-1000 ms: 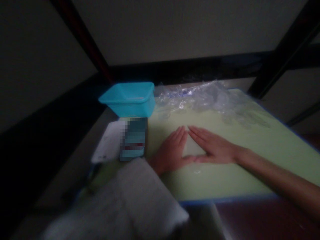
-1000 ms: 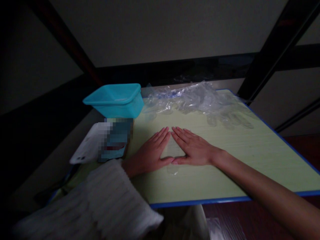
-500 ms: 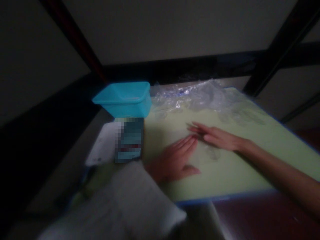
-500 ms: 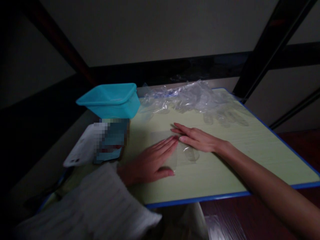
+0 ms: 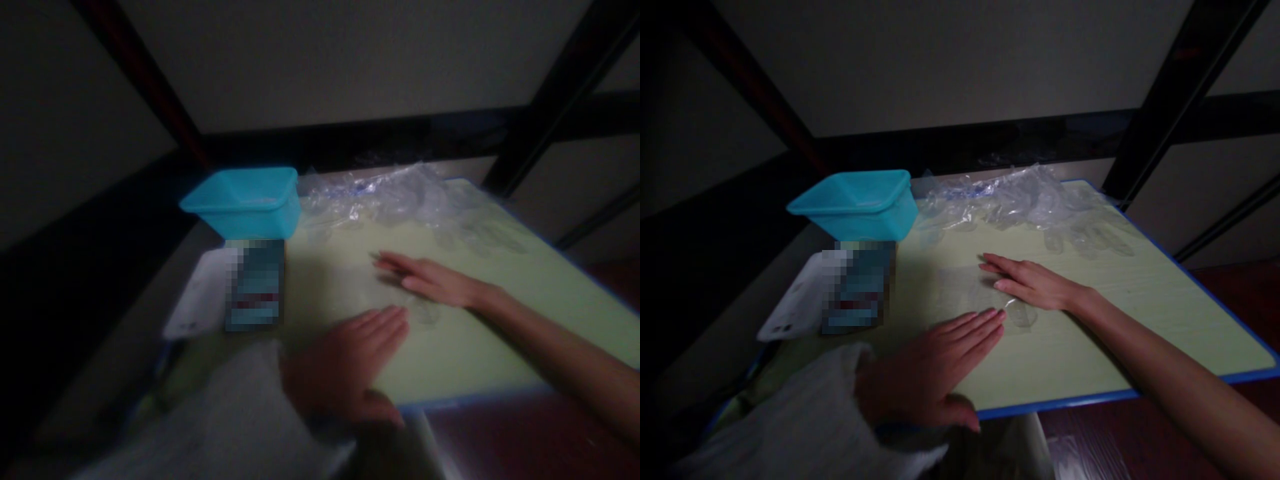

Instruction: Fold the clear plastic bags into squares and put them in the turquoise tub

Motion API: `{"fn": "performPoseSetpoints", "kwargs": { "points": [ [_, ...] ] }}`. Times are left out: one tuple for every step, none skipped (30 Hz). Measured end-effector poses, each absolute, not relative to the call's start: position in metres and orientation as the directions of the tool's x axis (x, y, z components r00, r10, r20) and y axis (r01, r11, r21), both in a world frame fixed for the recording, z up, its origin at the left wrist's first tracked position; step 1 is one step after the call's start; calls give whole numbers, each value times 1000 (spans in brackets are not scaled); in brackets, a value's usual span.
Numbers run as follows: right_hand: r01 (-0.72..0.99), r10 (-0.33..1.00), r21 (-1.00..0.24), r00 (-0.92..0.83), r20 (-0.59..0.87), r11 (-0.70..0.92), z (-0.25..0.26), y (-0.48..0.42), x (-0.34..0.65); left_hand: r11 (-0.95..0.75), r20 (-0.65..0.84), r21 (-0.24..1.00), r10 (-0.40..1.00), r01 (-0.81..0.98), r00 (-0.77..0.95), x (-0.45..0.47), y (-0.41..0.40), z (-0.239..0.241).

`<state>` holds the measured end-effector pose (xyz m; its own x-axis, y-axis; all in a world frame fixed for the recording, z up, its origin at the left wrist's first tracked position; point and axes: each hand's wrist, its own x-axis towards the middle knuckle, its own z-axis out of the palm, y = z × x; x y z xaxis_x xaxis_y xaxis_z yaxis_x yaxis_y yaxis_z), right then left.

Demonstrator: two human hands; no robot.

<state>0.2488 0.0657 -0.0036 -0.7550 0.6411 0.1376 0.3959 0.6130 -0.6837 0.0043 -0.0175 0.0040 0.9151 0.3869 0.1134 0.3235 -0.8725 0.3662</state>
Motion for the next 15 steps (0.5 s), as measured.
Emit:
{"fn": "performPoseSetpoints", "kwargs": {
  "points": [
    [402, 642, -672, -753, 143, 622, -3, 66, 249, -881, 117, 376, 353, 288, 928, 4, -19, 6],
    [407, 643, -660, -751, 151, 631, -3, 65, 248, -890, 128, 390, 305, 235, 944, 5, -21, 7],
    [412, 644, -649, -748, 159, 639, -2, 65, 248, -898, 145, 402, 252, 176, 957, 5, -21, 9],
    [417, 647, -639, -744, 169, 647, -2, 64, 247, -902, 165, 411, 215, 131, 963, 5, -20, 10],
    [422, 650, -627, -738, 183, 655, -1, 63, 246, -902, 185, 414, 211, 119, 960, 5, -17, 12],
    [429, 656, -614, -728, 200, 663, 1, 62, 245, -899, 207, 410, 259, 157, 944, 4, -14, 13],
    [438, 663, -598, -716, 219, 671, 2, 61, 242, -884, 224, 401, 350, 241, 910, 3, -9, 13],
    [450, 669, -579, -703, 240, 680, 3, 59, 240, -848, 242, 388, 473, 363, 847, 3, -4, 12],
    [463, 673, -556, -693, 258, 690, 4, 57, 236, -792, 268, 373, 591, 483, 761, 2, 2, 11],
    [476, 671, -530, -691, 269, 702, 4, 55, 233, -740, 290, 362, 667, 567, 686, 1, 8, 8],
    [484, 662, -501, -699, 272, 717, 4, 53, 229, -710, 297, 345, 703, 614, 647, 1, 14, 5],
    [489, 647, -472, -714, 265, 733, 4, 51, 226, -688, 307, 326, 726, 649, 616, 0, 19, 2],
    [491, 630, -445, -735, 251, 749, 2, 50, 222, -676, 304, 306, 737, 670, 604, 0, 22, -2],
    [492, 615, -421, -754, 231, 762, 0, 48, 220, -673, 297, 284, 739, 683, 605, 0, 25, -6],
    [496, 604, -401, -769, 210, 770, -3, 47, 218, -675, 287, 263, 737, 689, 612, 0, 27, -9]
  ]
}}
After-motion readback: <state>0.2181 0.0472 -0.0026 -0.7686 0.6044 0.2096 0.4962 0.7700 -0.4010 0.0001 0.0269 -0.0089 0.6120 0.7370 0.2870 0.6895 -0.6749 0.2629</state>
